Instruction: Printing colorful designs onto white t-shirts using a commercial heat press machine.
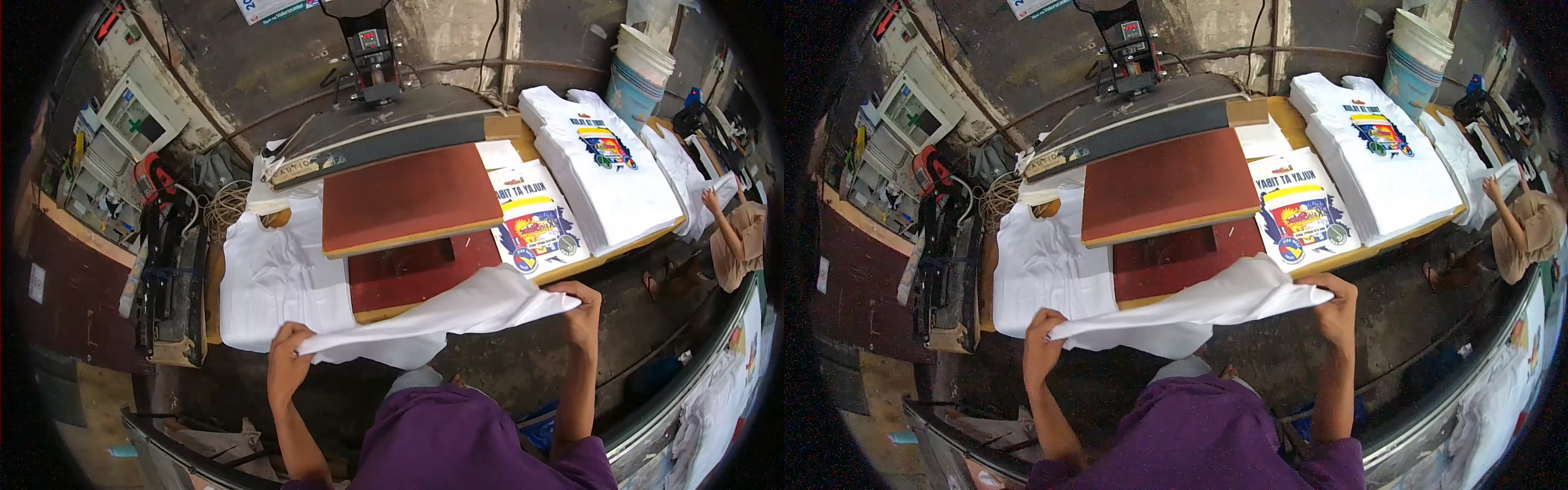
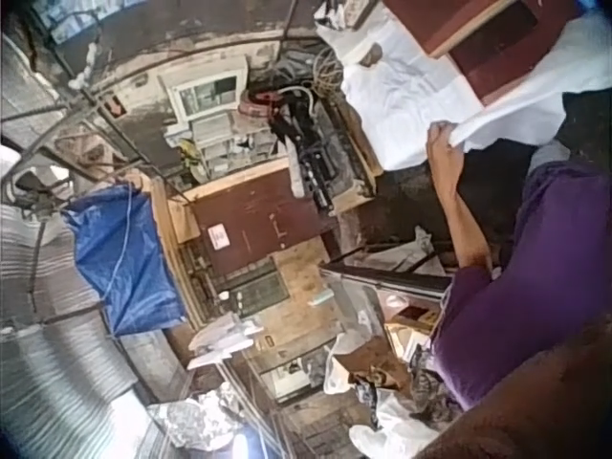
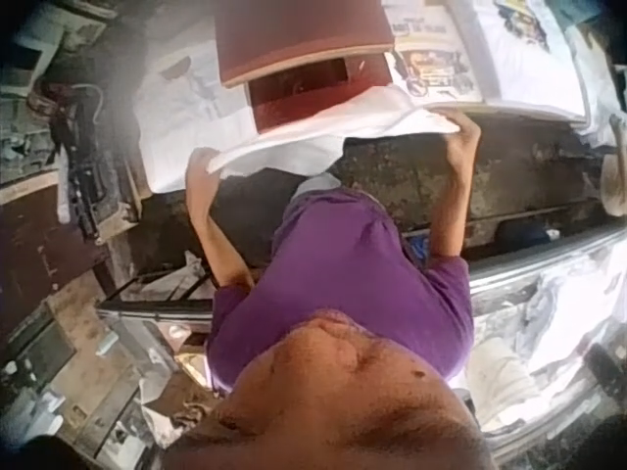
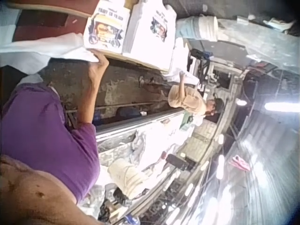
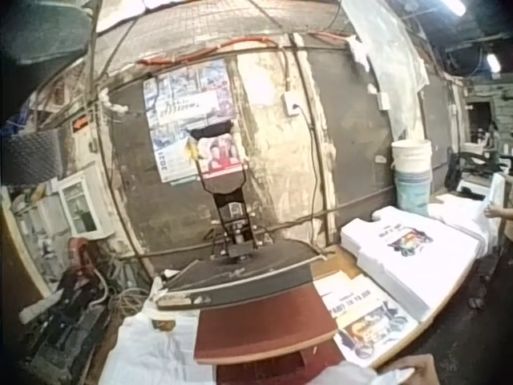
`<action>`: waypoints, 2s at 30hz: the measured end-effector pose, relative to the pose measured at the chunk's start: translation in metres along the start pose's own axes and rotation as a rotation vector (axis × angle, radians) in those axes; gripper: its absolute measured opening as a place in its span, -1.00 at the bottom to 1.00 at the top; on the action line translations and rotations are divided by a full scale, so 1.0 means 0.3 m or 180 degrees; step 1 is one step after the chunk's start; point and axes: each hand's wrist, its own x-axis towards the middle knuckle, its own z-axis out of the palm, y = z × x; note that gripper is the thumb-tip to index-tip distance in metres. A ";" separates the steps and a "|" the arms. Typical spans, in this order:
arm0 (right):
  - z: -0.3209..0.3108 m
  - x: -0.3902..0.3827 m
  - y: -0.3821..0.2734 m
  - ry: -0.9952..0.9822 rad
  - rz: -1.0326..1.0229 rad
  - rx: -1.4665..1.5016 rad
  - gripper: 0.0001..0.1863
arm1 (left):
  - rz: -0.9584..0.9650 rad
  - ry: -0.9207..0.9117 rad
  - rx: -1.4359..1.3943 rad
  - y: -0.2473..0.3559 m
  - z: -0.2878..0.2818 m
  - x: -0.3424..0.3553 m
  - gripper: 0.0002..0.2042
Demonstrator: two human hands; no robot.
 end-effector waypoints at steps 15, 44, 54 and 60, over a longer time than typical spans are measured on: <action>0.301 0.585 0.157 -0.0664 0.1450 -0.0098 -0.47 | -0.1989 -0.0217 -0.4401 -0.437 0.192 0.445 -0.45; 0.019 0.419 -0.104 -0.0259 0.0351 0.0469 -0.86 | -0.1089 0.0419 -0.4251 -0.251 -0.051 0.169 -0.42; 0.046 0.432 0.176 -0.0374 0.0717 0.1221 -0.82 | -0.0926 0.0021 -0.4183 -0.246 0.057 0.230 -0.50; 0.070 0.351 0.279 -0.0679 0.1296 0.1190 -0.73 | -0.1133 0.0030 -0.3351 -0.501 0.206 0.163 -0.61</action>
